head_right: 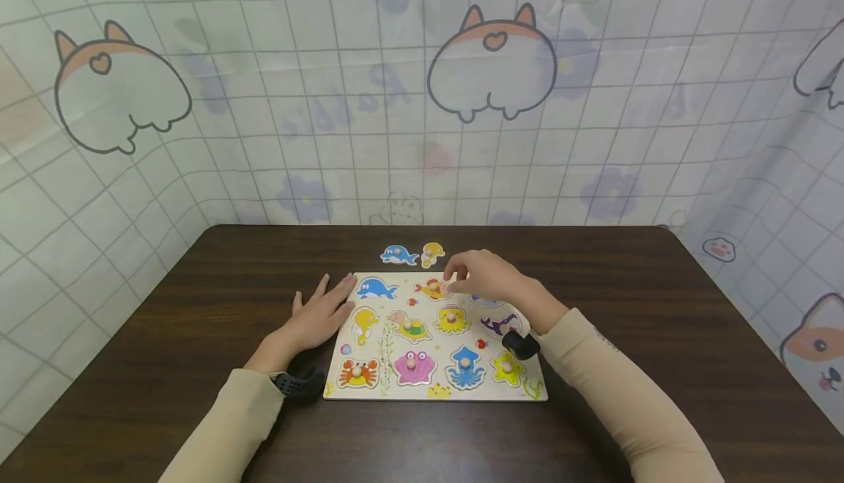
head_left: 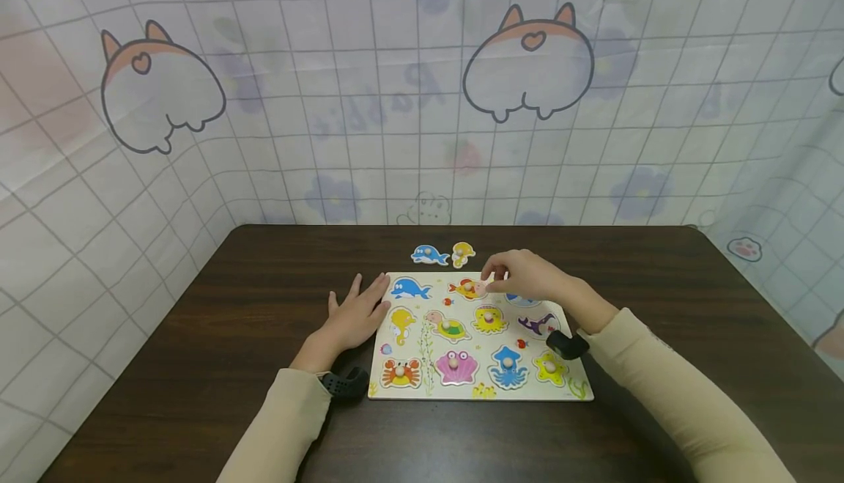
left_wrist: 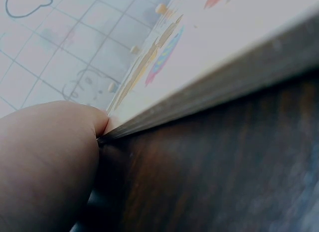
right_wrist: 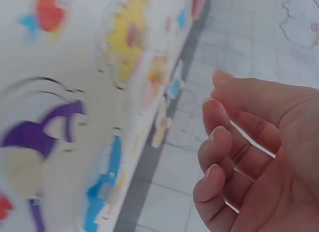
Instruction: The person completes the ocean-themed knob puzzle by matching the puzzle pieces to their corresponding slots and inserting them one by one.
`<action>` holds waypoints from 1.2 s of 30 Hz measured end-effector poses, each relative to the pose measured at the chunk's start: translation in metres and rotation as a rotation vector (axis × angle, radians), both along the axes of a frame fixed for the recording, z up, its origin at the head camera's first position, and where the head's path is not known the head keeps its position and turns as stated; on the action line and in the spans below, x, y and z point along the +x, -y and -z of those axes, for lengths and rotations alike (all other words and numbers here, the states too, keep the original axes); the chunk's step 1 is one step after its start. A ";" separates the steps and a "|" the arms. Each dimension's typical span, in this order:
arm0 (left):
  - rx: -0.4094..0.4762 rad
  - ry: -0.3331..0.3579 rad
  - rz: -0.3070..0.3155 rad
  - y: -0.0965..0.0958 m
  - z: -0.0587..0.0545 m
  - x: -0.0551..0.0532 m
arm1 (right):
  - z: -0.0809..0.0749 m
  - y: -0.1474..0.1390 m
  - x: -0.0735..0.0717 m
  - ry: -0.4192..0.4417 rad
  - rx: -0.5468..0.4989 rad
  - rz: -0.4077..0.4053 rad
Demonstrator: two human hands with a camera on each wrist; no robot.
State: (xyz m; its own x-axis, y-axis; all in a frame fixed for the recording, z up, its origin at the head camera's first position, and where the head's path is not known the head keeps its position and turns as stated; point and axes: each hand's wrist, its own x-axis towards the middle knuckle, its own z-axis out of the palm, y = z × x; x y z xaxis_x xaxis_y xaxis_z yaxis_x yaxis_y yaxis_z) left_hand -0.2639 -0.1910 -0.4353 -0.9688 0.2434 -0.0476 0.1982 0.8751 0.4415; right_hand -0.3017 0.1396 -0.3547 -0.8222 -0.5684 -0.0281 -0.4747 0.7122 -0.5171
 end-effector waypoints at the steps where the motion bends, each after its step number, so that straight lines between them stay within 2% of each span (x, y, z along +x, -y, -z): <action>1: 0.001 0.001 0.001 0.000 0.000 0.000 | -0.002 0.001 -0.002 -0.001 -0.019 0.009; 6: 0.003 0.000 -0.001 0.001 -0.001 0.001 | -0.006 0.007 -0.015 -0.015 -0.086 0.052; 11: 0.012 0.003 -0.002 0.000 -0.002 0.002 | -0.002 0.014 -0.032 -0.017 -0.126 0.114; 21: 0.004 0.004 -0.006 0.001 -0.001 0.002 | 0.023 0.024 -0.066 0.055 -0.165 0.222; 31: 0.002 0.001 -0.006 0.002 0.000 0.002 | 0.040 0.042 -0.081 0.129 -0.179 0.293; 36: 0.008 0.007 0.004 0.002 -0.002 0.002 | 0.042 0.049 -0.088 0.151 -0.155 0.327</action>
State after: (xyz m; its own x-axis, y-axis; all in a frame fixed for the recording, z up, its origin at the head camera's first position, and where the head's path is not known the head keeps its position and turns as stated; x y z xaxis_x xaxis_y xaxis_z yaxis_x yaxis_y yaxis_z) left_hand -0.2616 -0.1933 -0.4333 -0.9674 0.2479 -0.0527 0.1986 0.8707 0.4499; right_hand -0.3897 0.0908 -0.3971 -0.9539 -0.2840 -0.0968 -0.1460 0.7211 -0.6773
